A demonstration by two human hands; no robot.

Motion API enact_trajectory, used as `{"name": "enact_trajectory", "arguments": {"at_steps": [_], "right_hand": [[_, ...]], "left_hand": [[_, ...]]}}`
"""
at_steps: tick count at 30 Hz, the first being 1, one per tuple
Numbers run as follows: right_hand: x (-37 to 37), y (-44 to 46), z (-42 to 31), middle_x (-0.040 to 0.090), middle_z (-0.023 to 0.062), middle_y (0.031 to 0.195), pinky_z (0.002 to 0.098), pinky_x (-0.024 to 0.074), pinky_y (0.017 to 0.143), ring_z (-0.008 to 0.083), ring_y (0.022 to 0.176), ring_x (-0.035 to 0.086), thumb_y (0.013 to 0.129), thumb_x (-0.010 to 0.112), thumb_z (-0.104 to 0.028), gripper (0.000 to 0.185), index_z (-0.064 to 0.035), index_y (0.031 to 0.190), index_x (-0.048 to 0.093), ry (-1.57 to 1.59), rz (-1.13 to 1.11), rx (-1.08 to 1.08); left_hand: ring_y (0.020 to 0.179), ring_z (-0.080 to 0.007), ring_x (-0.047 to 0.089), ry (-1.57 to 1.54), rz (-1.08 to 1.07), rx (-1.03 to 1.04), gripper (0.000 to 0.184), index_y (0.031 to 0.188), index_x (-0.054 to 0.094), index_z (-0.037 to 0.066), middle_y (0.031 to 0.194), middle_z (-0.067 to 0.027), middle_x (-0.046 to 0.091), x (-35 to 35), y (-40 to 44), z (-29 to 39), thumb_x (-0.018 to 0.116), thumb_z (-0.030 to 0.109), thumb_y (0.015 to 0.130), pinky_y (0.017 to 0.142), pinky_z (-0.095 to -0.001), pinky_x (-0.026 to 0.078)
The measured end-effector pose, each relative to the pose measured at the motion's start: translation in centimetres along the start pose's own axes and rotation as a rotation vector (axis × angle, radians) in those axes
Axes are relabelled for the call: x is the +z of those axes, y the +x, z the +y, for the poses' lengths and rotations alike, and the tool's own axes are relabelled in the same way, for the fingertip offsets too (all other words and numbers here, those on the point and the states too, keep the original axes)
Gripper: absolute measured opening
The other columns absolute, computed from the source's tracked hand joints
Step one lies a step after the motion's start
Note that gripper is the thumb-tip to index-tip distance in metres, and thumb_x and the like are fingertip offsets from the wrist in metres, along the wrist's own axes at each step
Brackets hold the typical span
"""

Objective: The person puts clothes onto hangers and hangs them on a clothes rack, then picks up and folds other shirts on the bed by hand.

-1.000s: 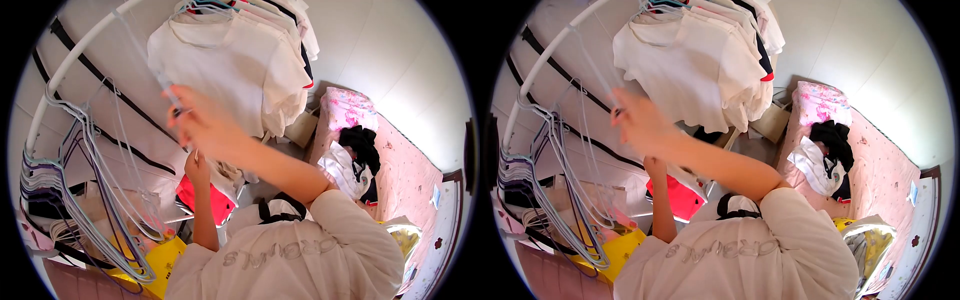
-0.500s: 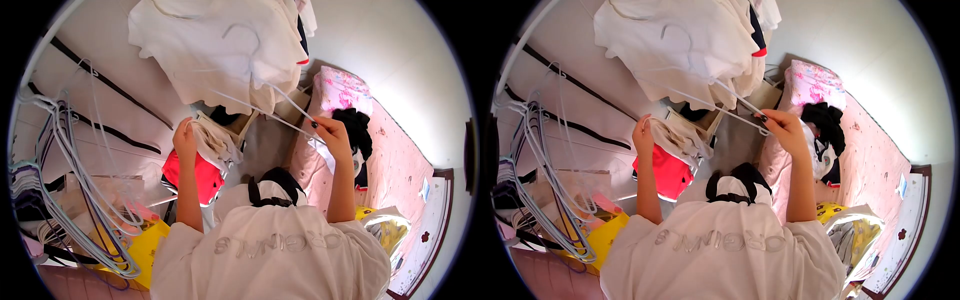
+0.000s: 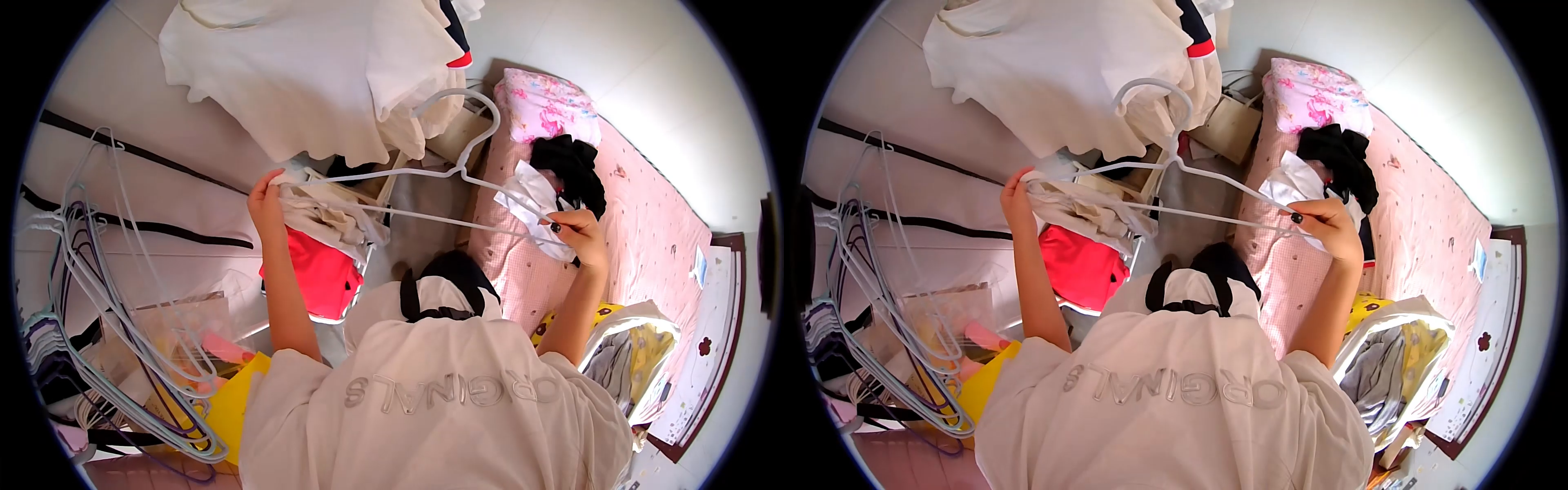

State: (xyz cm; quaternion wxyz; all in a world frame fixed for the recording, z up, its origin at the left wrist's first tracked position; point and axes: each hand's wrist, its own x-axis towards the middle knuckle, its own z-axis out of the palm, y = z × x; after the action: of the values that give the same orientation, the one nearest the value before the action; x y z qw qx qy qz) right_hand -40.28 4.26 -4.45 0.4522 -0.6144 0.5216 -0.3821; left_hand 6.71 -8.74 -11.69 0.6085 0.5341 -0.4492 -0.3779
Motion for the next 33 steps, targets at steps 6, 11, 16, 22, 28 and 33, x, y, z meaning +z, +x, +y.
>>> {"name": "enact_trajectory", "arguments": {"at_steps": [6, 11, 16, 22, 28, 33], "right_hand": [[-1.2, -1.0, 0.6, 0.064, 0.0112, 0.084, 0.0189, 0.0407, 0.060, 0.0099, 0.068, 0.054, 0.070, 0.050, 0.006, 0.024, 0.0068, 0.092, 0.060, 0.078, -0.012, -0.028], [-2.4, -2.5, -0.1, 0.064, 0.0097, 0.081, 0.0186, 0.0385, 0.055, 0.0074, 0.063, 0.051, 0.069, 0.050, 0.005, 0.025, 0.0066, 0.092, 0.060, 0.057, 0.004, -0.041], [-1.9, -3.2, 0.2, 0.065, 0.0066, 0.079, 0.0178, 0.0313, 0.047, 0.0031, 0.054, 0.042, 0.072, 0.052, 0.003, 0.021, 0.0053, 0.091, 0.061, 0.021, 0.114, -0.079], [-1.4, -3.5, 0.2, 0.063, 0.0030, 0.075, 0.0178, 0.0299, 0.046, 0.0028, 0.053, 0.040, 0.075, 0.055, -0.001, 0.018, 0.0040, 0.092, 0.061, 0.038, 0.141, -0.100], [-0.5, -4.3, 0.3, 0.061, 0.0006, 0.075, 0.0174, 0.0306, 0.049, 0.0028, 0.055, 0.040, 0.076, 0.055, -0.003, 0.019, 0.0035, 0.093, 0.061, 0.068, 0.173, 0.049], [0.8, -5.2, 0.5, 0.061, 0.0006, 0.075, 0.0169, 0.0320, 0.051, 0.0032, 0.057, 0.041, 0.076, 0.053, 0.000, 0.019, 0.0051, 0.093, 0.060, 0.158, 0.170, 0.164]], "left_hand": [[0.062, -0.0054, 0.046, 0.319, -0.192, 0.238, 0.031, 0.095, 0.061, 0.002, 0.078, -0.0011, 0.058, 0.5, -0.6, 3.3, 0.042, -0.003, 0.071, 0.057, -0.0184, 0.038], [0.054, -0.0036, 0.038, 0.396, -0.168, 0.302, 0.031, 0.095, 0.062, 0.003, 0.072, 0.0008, 0.056, 1.4, -0.5, 3.9, 0.044, -0.003, 0.070, 0.049, -0.0173, 0.033], [0.053, -0.0033, 0.038, 0.355, -0.137, 0.288, 0.031, 0.093, 0.063, 0.003, 0.071, 0.0012, 0.055, 2.3, -0.6, 4.1, 0.044, -0.002, 0.070, 0.049, -0.0170, 0.032], [0.054, -0.0037, 0.038, 0.376, -0.067, 0.348, 0.030, 0.093, 0.063, 0.002, 0.068, 0.0013, 0.054, 2.4, 0.3, 5.3, 0.045, -0.001, 0.070, 0.049, -0.0176, 0.032], [0.058, -0.0064, 0.045, 0.454, -0.021, 0.318, 0.028, 0.093, 0.062, 0.000, 0.074, -0.0028, 0.057, 3.9, 0.3, 6.1, 0.046, 0.000, 0.070, 0.054, -0.0199, 0.038], [0.072, -0.0115, 0.054, 0.401, -0.176, 0.272, 0.028, 0.096, 0.060, 0.001, 0.084, -0.0073, 0.060, 4.7, -0.4, 5.9, 0.049, 0.000, 0.070, 0.066, -0.0214, 0.043]]}}
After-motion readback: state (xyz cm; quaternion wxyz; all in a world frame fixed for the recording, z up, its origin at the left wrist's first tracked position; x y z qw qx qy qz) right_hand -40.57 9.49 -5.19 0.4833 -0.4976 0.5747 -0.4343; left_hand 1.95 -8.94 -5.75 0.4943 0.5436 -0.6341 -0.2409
